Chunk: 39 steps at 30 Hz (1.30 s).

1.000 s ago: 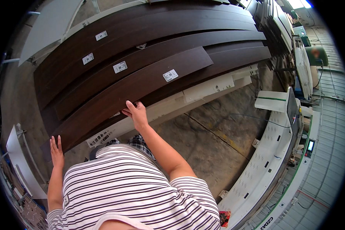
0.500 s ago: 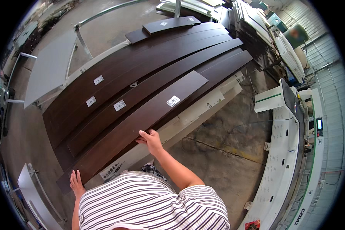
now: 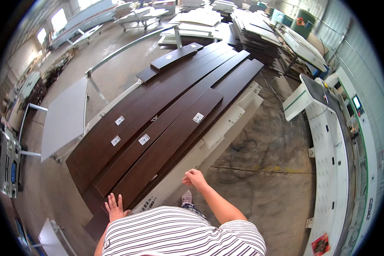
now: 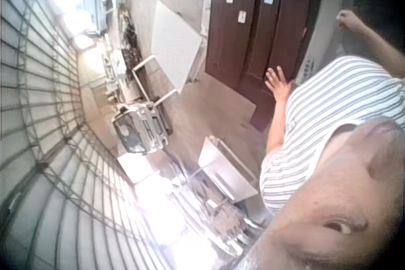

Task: The person uses an air blow gun to clean dust from a wood-cutting machine, then picks up a long wooden board from a stack and moves it to another location in the workshop.

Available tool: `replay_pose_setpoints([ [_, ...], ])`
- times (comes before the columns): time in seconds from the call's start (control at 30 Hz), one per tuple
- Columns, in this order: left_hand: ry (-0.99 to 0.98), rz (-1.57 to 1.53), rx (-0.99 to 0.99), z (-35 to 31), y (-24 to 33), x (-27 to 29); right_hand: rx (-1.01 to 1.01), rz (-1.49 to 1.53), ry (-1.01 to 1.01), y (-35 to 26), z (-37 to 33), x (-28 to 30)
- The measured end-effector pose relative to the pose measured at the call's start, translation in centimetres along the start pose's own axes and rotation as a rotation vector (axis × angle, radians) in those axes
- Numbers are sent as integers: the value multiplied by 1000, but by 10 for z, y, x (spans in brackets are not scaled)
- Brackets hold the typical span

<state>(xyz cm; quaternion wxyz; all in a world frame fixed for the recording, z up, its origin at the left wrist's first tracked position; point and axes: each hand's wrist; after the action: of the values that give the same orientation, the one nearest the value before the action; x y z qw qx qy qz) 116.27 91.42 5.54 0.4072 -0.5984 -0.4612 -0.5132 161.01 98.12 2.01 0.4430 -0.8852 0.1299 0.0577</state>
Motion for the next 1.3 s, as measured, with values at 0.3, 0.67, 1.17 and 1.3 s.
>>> replay_pose_setpoints([
  [0.3,154,76,-280,1,2,-19,-125,8,78,103,-93,-19],
  [0.67,957,392,-401,52,-2,-94,-115,133,382,175,-186,25],
  [1.17,243,-352,-738,102,260,-36,-143,324,714,261,-306,248],
  [1.3,83,-478,-878,87,377,-67,-33,483,886,254,-345,320],
])
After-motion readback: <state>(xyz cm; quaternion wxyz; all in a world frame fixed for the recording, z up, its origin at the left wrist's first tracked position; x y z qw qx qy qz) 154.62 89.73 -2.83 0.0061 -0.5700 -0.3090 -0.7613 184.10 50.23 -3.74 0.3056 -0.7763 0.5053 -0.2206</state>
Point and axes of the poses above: each hand's wrist, its own z-axis towards the middle knuckle, its own x-axis out of the back of the hand, y = z × x, and after that the axes turned 1 degree about y, right-handed
